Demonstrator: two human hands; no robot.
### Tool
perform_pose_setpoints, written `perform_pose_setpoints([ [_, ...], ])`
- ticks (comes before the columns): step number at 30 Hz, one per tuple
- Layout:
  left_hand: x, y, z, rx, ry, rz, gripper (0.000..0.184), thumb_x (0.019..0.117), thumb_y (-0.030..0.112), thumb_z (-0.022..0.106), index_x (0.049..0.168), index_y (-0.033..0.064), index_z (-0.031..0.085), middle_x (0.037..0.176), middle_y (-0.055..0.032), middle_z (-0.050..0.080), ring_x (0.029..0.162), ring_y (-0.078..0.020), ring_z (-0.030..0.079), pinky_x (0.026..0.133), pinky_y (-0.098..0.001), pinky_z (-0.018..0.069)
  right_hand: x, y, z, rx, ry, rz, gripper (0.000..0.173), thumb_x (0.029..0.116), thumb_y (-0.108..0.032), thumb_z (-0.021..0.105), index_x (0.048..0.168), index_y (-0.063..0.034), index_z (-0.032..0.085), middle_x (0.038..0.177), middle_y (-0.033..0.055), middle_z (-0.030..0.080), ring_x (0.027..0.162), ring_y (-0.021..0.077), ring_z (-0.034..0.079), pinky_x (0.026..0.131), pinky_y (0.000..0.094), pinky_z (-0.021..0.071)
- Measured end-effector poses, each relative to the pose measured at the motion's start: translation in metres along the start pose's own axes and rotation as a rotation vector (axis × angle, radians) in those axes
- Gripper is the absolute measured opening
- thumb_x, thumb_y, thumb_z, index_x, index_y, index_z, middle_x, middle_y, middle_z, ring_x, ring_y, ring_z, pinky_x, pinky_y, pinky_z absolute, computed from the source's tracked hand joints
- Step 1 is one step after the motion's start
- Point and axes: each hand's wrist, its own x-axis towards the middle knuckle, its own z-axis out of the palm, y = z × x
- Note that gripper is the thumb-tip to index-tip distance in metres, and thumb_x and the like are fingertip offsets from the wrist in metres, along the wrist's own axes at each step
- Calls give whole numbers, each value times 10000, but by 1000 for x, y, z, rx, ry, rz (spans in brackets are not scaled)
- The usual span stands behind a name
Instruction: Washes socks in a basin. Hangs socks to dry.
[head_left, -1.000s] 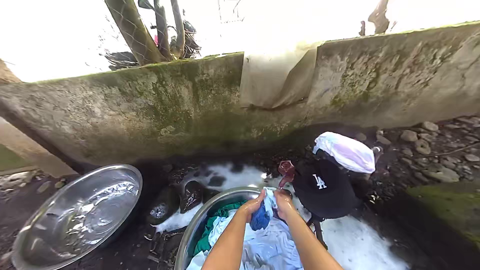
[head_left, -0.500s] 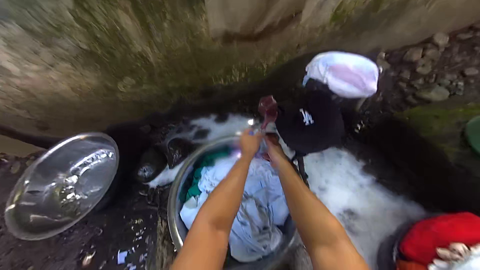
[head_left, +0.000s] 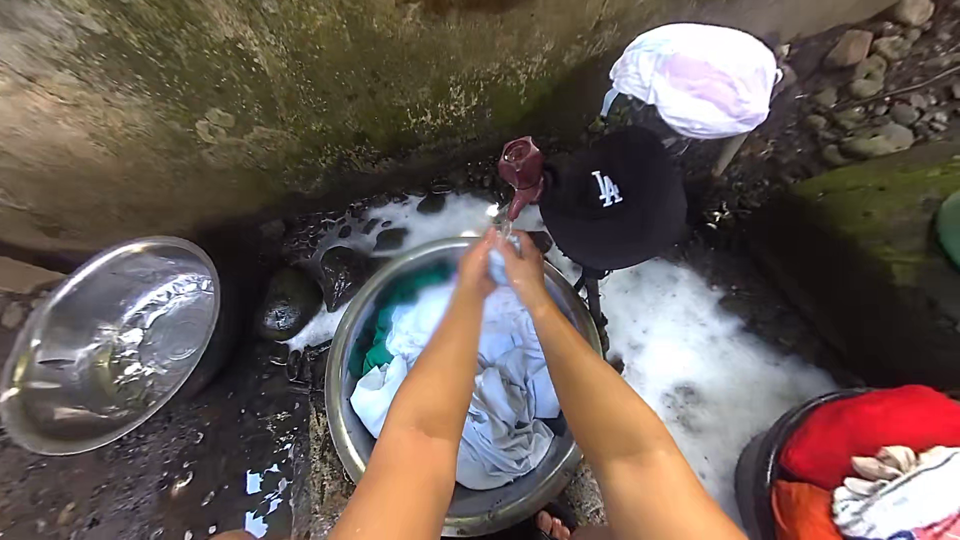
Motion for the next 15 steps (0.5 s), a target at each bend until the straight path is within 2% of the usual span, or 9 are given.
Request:
perform_pose_setpoints([
  [2, 5, 4, 4, 138, 102, 100, 224, 982, 125, 643, 1161, -1, 597, 912, -111, 641, 792, -177, 614, 728, -382, 545, 5, 0, 0, 144, 6, 134, 372, 1085, -252, 493, 1237, 59, 630, 1177, 235, 660, 1107, 285, 620, 995, 480, 472],
  [4, 6, 5, 6, 352, 101, 225, 221, 919, 48, 679, 1111, -25, 596, 936, -137, 628, 831, -202, 605, 762, -406, 533, 8, -3, -2, 377, -82, 335, 465, 1108, -387, 417, 1303, 8, 565, 1191, 171, 634, 1078, 223, 613, 954, 422, 514],
  [7, 2, 6, -13, 591, -129, 443, 215, 910, -14, 658, 1113, -81, 644, 1121, -186, 661, 1019, -214, 630, 910, -399, 519, 2, -11, -13, 582, -345, 504, 487, 1093, -512, 338, 1390, -164, 503, 1162, 69, 628, 1042, 180, 621, 882, 400, 536],
  [8, -1, 9, -21, 597, -223, 495, 205, 908, -39, 627, 1103, -90, 666, 1231, -200, 663, 1139, -204, 630, 999, -376, 505, -3, -10, -18, 591, -455, 540, 486, 1093, -507, 340, 1434, -184, 463, 1204, 84, 610, 1078, 214, 608, 900, 439, 524],
  [9, -7, 12, -26, 565, -296, 527, 208, 910, -58, 593, 1095, -95, 681, 1245, -202, 674, 1169, -183, 637, 1030, -352, 503, -8, -7, -20, 584, -561, 541, 460, 1098, -479, 343, 1416, -166, 456, 1171, 91, 610, 1047, 232, 626, 868, 451, 556],
  [10, -13, 18, -30, 516, -353, 528, 237, 919, -66, 551, 1112, -98, 684, 1201, -186, 697, 1125, -158, 654, 1012, -336, 515, -12, -4, -19, 613, -658, 529, 383, 1097, -397, 388, 1367, -136, 465, 1124, 94, 614, 1009, 239, 638, 842, 455, 574],
  [12, -25, 35, -37, 463, -415, 471, 233, 986, 7, 548, 1163, -72, 678, 1075, -97, 737, 976, -80, 688, 929, -286, 560, -19, -6, -11, 640, -771, 490, 174, 1010, -202, 537, 1160, -118, 562, 944, 38, 698, 826, 159, 692, 708, 336, 606],
  [14, -31, 52, -42, 486, -395, 418, 222, 1035, 78, 529, 1129, -35, 695, 868, 4, 720, 759, -15, 658, 767, -224, 569, -27, -26, 1, 514, -793, 466, 113, 947, -44, 577, 1035, -114, 593, 772, -21, 672, 612, 55, 608, 536, 207, 507],
  [15, -31, 57, -44, 485, -357, 388, 232, 1058, 106, 511, 1058, -16, 708, 729, 48, 669, 627, 1, 606, 656, -199, 546, -32, -37, 9, 373, -752, 455, 165, 934, -4, 597, 1057, -109, 572, 771, -21, 638, 589, 46, 567, 512, 202, 473],
])
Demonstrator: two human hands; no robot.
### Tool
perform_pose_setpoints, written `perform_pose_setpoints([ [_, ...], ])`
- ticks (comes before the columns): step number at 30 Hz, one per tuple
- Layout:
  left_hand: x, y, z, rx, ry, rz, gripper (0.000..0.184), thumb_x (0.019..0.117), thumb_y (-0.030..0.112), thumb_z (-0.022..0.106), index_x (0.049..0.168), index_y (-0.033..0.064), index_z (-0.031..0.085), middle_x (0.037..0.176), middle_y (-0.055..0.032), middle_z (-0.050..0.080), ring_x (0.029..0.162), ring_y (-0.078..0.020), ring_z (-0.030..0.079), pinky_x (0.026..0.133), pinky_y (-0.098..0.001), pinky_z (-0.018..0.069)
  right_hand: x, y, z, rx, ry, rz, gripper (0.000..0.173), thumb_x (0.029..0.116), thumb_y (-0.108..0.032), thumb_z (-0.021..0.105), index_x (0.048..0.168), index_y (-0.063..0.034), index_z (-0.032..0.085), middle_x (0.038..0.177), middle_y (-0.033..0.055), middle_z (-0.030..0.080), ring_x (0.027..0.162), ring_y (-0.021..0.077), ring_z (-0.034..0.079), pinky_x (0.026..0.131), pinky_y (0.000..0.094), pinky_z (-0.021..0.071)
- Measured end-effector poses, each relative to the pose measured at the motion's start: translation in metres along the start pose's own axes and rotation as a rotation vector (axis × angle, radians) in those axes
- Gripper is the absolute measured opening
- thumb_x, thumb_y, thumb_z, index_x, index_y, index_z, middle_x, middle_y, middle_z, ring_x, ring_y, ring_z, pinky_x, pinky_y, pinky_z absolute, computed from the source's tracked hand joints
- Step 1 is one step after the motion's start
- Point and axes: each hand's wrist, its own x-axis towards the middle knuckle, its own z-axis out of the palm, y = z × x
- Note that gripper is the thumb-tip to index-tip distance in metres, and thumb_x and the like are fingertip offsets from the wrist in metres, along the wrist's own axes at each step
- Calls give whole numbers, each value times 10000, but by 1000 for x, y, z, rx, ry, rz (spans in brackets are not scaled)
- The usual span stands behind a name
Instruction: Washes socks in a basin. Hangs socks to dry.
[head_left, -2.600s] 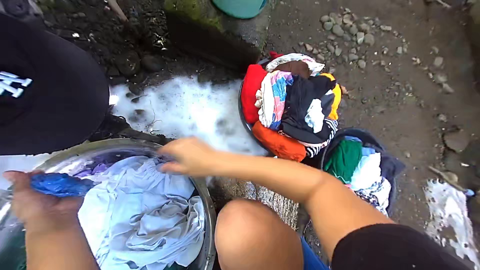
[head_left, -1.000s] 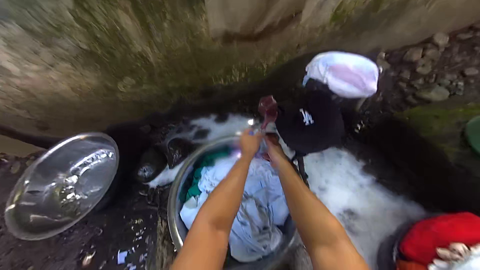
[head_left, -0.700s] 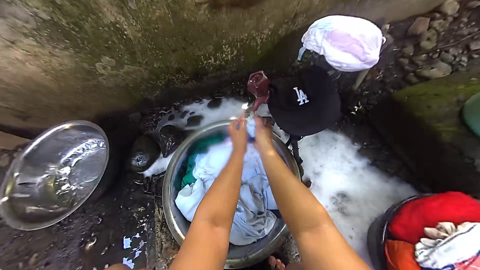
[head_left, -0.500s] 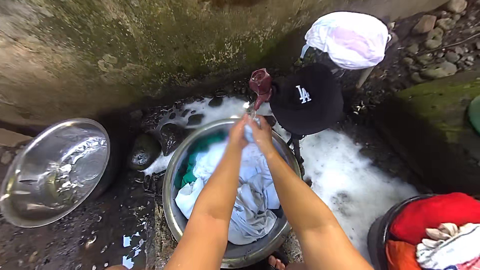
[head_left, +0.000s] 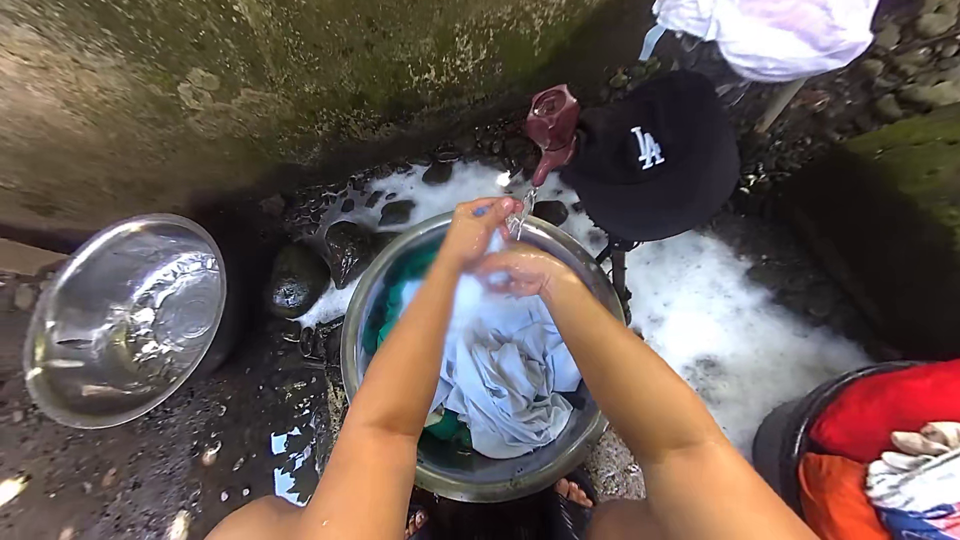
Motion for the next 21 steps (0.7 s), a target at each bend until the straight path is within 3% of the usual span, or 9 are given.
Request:
perform_pose_setpoints([
  [1, -1, 0, -3, -3, 28, -42, 278, 1081, 140, 482, 986, 0, 702, 633, 72, 603, 540, 5, 550, 576, -185, 514, 0, -3, 14, -161, 120, 35, 248, 908, -1, 641, 1125, -96, 566, 832, 13, 625, 644, 80, 569, 551, 250, 489],
  [3, -4, -8, -7, 69, 98, -126, 373, 1106, 218, 445, 880, 18, 664, 579, 72, 526, 482, -3, 481, 519, -187, 465, 6, 1, 36, -423, 325, 117, 516, 892, -46, 746, 1363, 4, 542, 1167, 215, 628, 1008, 302, 620, 842, 488, 535],
  [5, -19, -20, -7, 224, 170, -267, 435, 1115, 279, 422, 918, -27, 659, 684, -8, 546, 566, -72, 490, 602, -268, 478, 7, 23, 51, -640, 412, 113, 557, 907, -147, 768, 1362, 91, 551, 1262, 326, 623, 1198, 454, 603, 1027, 619, 465],
  [8, -55, -3, -6, 423, 205, -494, 497, 1125, 302, 382, 1013, -85, 671, 873, -195, 655, 823, -289, 625, 828, -492, 503, -15, 34, 80, -864, 364, 183, 469, 959, -232, 712, 1301, 74, 612, 1197, 311, 673, 1141, 474, 646, 985, 651, 482],
  [10, -77, 35, -13, 486, 199, -613, 519, 1129, 323, 358, 1074, -82, 678, 1009, -251, 682, 985, -365, 658, 930, -553, 489, -33, 17, 109, -866, 335, 286, 477, 941, -265, 726, 1294, 41, 631, 1182, 284, 689, 1122, 458, 660, 949, 660, 497],
  [14, -105, 148, -43, 555, 189, -682, 527, 1131, 323, 333, 1135, -69, 685, 1136, -272, 683, 1136, -408, 639, 1016, -590, 448, -73, -72, 183, -852, 260, 367, 489, 953, -242, 714, 1350, 19, 599, 1225, 260, 681, 1160, 431, 649, 974, 643, 492],
  [17, -139, 237, -67, 536, 261, -578, 453, 1115, 310, 409, 1173, -43, 688, 1082, -240, 712, 1071, -392, 670, 987, -583, 472, -111, -143, 236, -804, 222, 333, 519, 953, -240, 718, 1371, 30, 569, 1209, 276, 679, 1145, 438, 655, 977, 630, 500],
  [19, -173, 288, -87, 412, 321, -488, 472, 1053, 372, 556, 1351, 7, 598, 1219, -222, 682, 1127, -367, 660, 978, -572, 508, -145, -196, 264, -686, 267, 329, 565, 904, -237, 789, 1340, 55, 579, 1191, 289, 671, 1135, 425, 647, 1005, 600, 491],
  [21, -203, 338, -96, 169, 321, -482, 775, 950, 402, 692, 1563, 83, 339, 1442, -212, 535, 1234, -321, 589, 982, -523, 520, -180, -250, 284, -654, 332, 328, 640, 859, -233, 831, 1353, 62, 551, 1192, 295, 663, 1146, 426, 638, 1015, 596, 487],
])
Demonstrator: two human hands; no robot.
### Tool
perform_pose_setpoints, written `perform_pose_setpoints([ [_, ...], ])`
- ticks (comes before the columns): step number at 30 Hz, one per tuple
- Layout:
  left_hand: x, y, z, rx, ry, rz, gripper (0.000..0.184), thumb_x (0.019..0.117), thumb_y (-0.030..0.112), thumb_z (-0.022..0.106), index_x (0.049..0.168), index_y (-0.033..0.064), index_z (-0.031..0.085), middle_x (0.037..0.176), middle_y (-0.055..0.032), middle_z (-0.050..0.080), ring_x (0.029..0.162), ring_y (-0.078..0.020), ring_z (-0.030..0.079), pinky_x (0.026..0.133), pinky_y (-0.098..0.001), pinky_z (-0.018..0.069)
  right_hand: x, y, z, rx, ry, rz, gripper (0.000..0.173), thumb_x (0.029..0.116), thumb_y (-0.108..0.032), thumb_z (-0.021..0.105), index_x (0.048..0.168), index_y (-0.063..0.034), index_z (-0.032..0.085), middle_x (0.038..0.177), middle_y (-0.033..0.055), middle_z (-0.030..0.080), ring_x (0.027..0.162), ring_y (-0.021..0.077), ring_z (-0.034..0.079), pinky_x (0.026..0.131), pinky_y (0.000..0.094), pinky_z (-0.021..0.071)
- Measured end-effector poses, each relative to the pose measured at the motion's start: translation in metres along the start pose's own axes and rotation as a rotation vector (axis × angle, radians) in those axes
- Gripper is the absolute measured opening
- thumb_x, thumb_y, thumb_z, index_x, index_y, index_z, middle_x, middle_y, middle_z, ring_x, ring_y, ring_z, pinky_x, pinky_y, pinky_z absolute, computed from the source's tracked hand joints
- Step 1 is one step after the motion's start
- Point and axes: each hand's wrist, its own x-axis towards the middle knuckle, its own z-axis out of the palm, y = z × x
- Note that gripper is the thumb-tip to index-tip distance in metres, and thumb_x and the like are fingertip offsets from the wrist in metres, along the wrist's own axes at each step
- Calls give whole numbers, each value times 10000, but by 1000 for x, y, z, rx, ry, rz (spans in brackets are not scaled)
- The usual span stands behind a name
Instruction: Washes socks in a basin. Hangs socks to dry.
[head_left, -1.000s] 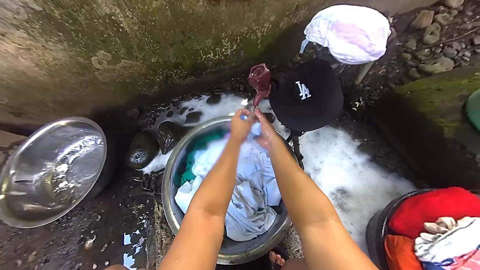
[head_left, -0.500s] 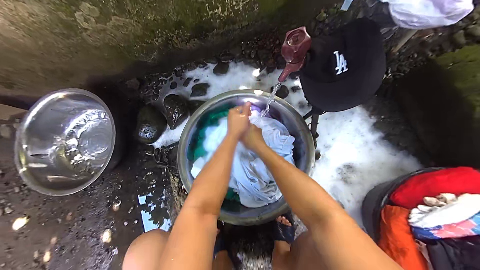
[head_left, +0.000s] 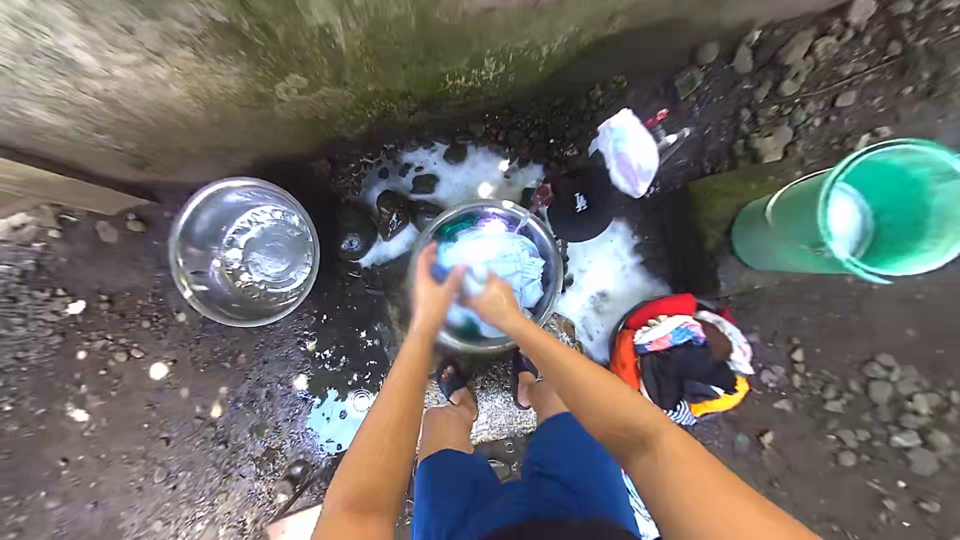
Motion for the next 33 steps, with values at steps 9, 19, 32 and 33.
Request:
perform_pose_setpoints([
  [9, -134, 122, -1, -809, 214, -162, 376, 1130, 314, 328, 1434, 114, 422, 1055, -83, 656, 895, -151, 667, 797, -357, 579, -149, -83, -71, -177, -247, -428, 1085, 803, -266, 872, 1621, -16, 204, 1555, 294, 388, 1426, 393, 429, 1183, 506, 366],
  [19, -237, 179, 4, -1235, 575, 52, 407, 1110, 439, 332, 1386, 169, 462, 1080, -35, 657, 936, -137, 663, 806, -351, 580, -213, -91, -107, -131, -203, -1019, 503, 919, -167, 738, 1313, 99, 574, 1266, 279, 630, 1053, 311, 677, 890, 437, 572],
  [32, -397, 96, -71, -1478, 962, 531, 380, 1100, 420, 252, 1118, 213, 569, 949, 41, 661, 911, -72, 657, 828, -287, 569, -333, -149, 4, -21, -839, -1334, 117, 1017, -150, 545, 1070, -47, 555, 929, -36, 663, 811, -15, 635, 733, 213, 555],
  [33, -406, 96, -74, -1519, 992, 524, 344, 1093, 397, 278, 1078, 209, 566, 918, 36, 654, 881, -78, 658, 803, -290, 572, -341, -158, 13, 4, -851, -1292, 88, 1023, -144, 538, 1082, -78, 542, 879, -61, 620, 737, -19, 603, 677, 206, 545],
])
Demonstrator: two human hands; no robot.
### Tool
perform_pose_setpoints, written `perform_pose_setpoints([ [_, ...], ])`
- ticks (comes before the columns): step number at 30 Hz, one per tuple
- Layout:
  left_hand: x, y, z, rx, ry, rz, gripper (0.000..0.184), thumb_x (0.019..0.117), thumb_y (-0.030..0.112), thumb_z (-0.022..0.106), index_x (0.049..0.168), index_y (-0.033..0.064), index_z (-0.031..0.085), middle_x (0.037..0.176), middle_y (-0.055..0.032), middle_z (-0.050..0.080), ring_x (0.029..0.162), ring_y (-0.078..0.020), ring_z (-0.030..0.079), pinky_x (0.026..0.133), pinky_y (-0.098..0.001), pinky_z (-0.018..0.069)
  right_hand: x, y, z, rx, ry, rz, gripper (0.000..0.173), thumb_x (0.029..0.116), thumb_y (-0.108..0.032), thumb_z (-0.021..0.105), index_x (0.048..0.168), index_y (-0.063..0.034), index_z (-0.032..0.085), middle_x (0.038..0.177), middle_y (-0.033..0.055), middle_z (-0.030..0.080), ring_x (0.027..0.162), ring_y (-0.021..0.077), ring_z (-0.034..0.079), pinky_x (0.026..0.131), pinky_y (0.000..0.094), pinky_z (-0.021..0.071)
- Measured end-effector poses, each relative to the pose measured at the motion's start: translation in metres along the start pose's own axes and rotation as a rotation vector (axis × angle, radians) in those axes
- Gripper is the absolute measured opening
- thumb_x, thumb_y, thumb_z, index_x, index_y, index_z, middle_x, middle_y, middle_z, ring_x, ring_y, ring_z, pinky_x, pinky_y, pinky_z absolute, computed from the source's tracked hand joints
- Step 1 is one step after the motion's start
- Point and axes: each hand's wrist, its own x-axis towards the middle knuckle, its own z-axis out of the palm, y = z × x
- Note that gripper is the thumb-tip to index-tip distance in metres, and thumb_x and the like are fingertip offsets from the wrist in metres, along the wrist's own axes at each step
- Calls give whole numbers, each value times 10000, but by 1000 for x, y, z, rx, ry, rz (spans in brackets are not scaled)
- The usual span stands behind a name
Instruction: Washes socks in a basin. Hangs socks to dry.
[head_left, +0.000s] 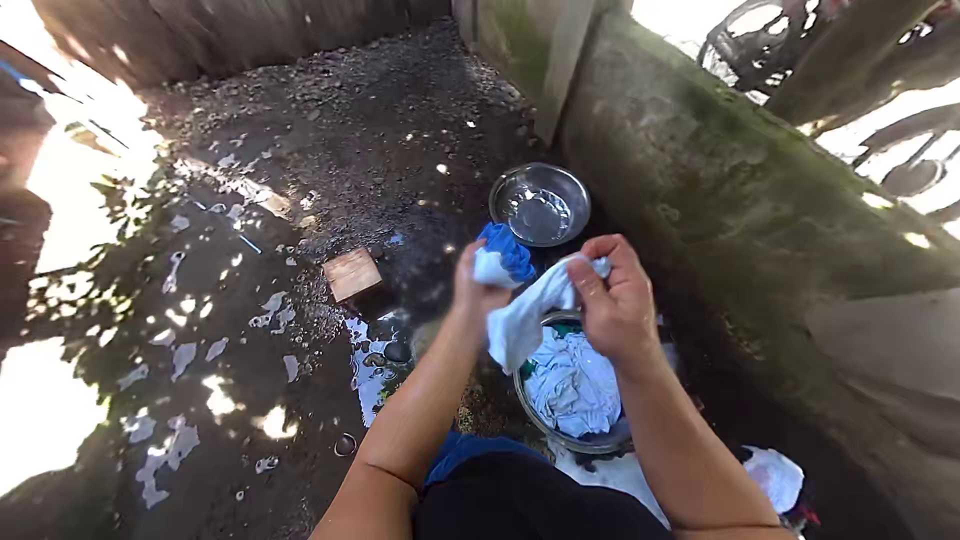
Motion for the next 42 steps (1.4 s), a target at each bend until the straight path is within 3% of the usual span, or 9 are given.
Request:
perform_pose_setpoints([
  [5, 17, 55, -36, -55, 36, -3, 488, 1088, 496, 302, 912, 187, 637, 737, 32, 647, 669, -79, 640, 626, -271, 568, 62, -1, 15, 64, -80, -122, 85, 1017, -244, 610, 1090, -211, 582, 885, -168, 643, 758, -58, 628, 694, 165, 574],
  [9, 9, 80, -88, 387, 193, 87, 124, 1011, 71, 446, 1083, 102, 543, 866, -24, 637, 746, -127, 634, 675, -334, 567, 96, 35, 45, -450, -226, -20, 250, 1007, -176, 627, 1110, 49, 666, 911, 198, 698, 803, 296, 681, 763, 530, 539],
  [13, 4, 86, -112, 612, 168, 54, 370, 908, -90, 494, 1258, 24, 533, 1042, -73, 660, 810, -133, 660, 709, -315, 583, 137, 18, 58, -377, -272, 12, 246, 1005, -229, 628, 1069, 2, 682, 879, 93, 672, 758, 133, 619, 746, 384, 525],
  [18, 10, 105, -67, 521, -74, -132, 393, 1131, 277, 322, 1376, 56, 536, 860, 6, 636, 658, -61, 606, 622, -225, 549, 169, -23, 73, -276, -315, -142, 170, 1014, -211, 612, 985, -50, 656, 757, -66, 616, 636, -47, 565, 619, 166, 500],
  [21, 13, 122, -44, 357, -150, -167, 597, 1086, 566, 173, 1150, 158, 605, 770, 37, 663, 622, -47, 626, 573, -222, 551, 140, -43, 87, -286, -555, -257, 150, 950, -192, 660, 950, -49, 704, 780, -43, 662, 675, -24, 590, 649, 203, 523],
  [25, 6, 145, -44, 569, -139, 47, 255, 1101, 267, 412, 1120, 100, 604, 801, -5, 673, 660, -75, 657, 614, -269, 582, 98, -61, 86, -460, -957, 15, 365, 975, -293, 652, 1216, -26, 714, 865, 50, 719, 739, 86, 623, 722, 315, 523],
  [29, -3, 152, -49, 1242, -182, 646, 148, 963, 122, 655, 943, -8, 723, 871, -83, 701, 789, -138, 672, 754, -358, 568, 114, -51, 94, -444, -374, 160, 318, 1047, -317, 583, 1097, -17, 675, 840, 78, 691, 687, 171, 669, 671, 408, 587],
  [34, -10, 152, -47, 1833, -126, 1140, 40, 841, 73, 745, 835, 37, 760, 1054, -189, 731, 833, -380, 723, 673, -547, 589, 135, -37, 129, -415, -427, 58, 266, 985, -283, 672, 1049, -27, 708, 895, 80, 646, 805, 175, 595, 772, 422, 490],
  [42, -18, 226, -59, 1346, 0, 543, 389, 1057, 333, 531, 1060, -1, 731, 974, -135, 714, 893, -224, 678, 840, -485, 540, 143, -50, 162, -11, -372, 238, 86, 1012, -78, 587, 985, -10, 632, 780, 5, 644, 647, 51, 645, 639, 238, 582],
])
